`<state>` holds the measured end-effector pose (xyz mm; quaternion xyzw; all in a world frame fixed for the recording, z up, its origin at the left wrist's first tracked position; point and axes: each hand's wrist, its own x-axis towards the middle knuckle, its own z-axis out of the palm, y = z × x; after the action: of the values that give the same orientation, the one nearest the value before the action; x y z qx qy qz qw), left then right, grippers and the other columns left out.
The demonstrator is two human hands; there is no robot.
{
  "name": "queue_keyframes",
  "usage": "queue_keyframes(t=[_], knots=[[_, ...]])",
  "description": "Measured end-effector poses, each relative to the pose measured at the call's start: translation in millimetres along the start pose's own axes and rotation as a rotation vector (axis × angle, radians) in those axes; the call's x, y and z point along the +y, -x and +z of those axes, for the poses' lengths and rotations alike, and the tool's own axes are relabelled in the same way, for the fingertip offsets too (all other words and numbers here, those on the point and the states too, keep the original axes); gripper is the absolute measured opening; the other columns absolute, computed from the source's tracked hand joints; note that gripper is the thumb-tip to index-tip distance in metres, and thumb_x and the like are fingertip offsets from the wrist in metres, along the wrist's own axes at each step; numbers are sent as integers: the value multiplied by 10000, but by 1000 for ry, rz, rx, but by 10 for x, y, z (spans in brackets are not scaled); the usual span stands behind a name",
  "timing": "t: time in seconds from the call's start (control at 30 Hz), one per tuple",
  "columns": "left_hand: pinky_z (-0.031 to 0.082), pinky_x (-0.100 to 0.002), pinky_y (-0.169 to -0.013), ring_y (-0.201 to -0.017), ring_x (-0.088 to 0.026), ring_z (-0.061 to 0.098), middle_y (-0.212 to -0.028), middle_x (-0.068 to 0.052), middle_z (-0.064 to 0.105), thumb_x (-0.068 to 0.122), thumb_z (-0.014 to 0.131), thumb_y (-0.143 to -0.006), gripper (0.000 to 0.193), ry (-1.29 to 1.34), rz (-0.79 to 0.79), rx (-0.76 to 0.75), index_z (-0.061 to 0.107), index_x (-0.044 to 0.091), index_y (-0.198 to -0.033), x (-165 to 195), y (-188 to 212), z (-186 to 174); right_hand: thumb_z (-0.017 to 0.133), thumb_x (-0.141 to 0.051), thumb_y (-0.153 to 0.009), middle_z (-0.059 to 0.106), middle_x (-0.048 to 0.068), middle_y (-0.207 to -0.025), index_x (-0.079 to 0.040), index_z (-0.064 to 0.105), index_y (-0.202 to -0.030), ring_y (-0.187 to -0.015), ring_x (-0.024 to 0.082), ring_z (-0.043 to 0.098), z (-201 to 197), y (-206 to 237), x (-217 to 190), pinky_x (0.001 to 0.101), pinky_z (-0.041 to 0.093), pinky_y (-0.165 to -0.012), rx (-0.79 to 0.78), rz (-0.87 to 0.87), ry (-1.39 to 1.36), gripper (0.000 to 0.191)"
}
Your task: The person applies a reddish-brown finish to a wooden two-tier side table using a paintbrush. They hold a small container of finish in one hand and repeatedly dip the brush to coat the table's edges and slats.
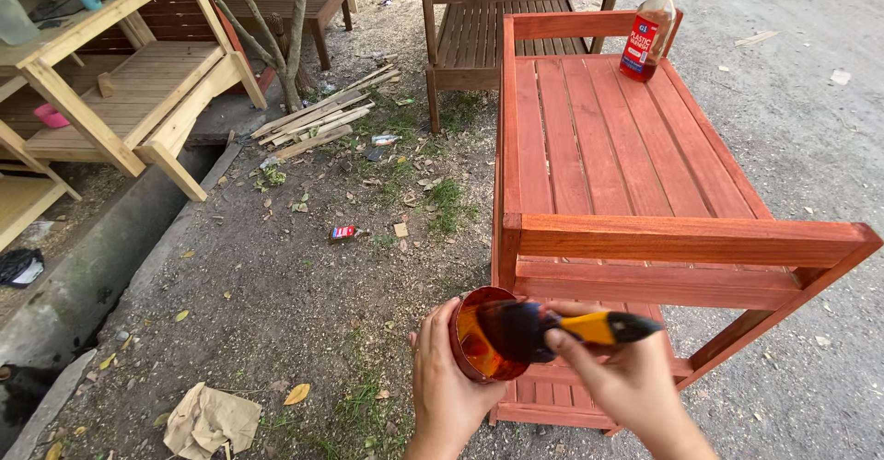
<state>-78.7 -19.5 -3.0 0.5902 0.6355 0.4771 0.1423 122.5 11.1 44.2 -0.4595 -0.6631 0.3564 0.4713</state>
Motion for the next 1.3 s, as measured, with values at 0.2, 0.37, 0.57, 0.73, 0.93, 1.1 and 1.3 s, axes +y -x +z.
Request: queue_keyframes(t=[0.2,0.37,0.57,0.73,0.93,1.1,1.3], knots=[[248,-630,-1148,-1364,-358,468,-1375,-140,531,283,1010,-489,1105,-88,143,-5,419,75,-1398,27,24,55,811,-132,-770,839,94,-937,-87,780,-1172,-711,186,807,333,-35,-269,313,640,-614,-194,-72,278,405],[209,-655,-1178,-1420,-361,433,-1429,-134,499,267,998,-504,1119,-153,124,-45,398,98,-1434,42,17,101,817,-77,-717,791,176,-889,-53,774,-1111,-760,321,778,383,-81,-300,387,625,-704,-272,-202,430,397],[234,-593,-1189,-1328,-333,488,-1403,-124,526,260,1010,-461,1175,-137,-80,-97,396,113,-1452,10,-8,89,778,-83,-815,840,144,-900,12,758,-1208,-714,132,772,171,86,-26,305,613,-617,-62,125,-183,404],[412,-477,-1117,-1262,-319,544,-1344,-97,570,215,979,-469,1121,-87,-265,-143,436,142,-1448,-48,55,178,754,-78,-855,778,182,-840,65,751,-1075,-629,243,734,-58,242,429,361,609,-533,371,490,-353,263],[497,-451,-1063,-1234,-300,599,-1321,-109,584,195,973,-443,1111,26,-289,-125,448,119,-1418,-106,64,323,703,-140,-948,708,152,-844,4,630,-937,-675,224,730,-173,249,886,339,625,-593,637,425,-583,161],[494,-450,-1072,-1240,-302,598,-1296,-110,579,205,975,-451,1101,16,-310,-175,449,125,-1414,-112,52,312,727,-149,-931,720,136,-862,23,625,-876,-729,185,757,79,-30,949,331,677,-652,646,232,-490,207],[488,-448,-1082,-1244,-297,595,-1329,-107,580,219,979,-465,1091,-1,-318,-217,449,121,-1413,-145,50,308,797,-174,-905,705,108,-743,27,666,-816,-656,158,703,288,-84,1021,253,549,-551,712,186,-128,256]])
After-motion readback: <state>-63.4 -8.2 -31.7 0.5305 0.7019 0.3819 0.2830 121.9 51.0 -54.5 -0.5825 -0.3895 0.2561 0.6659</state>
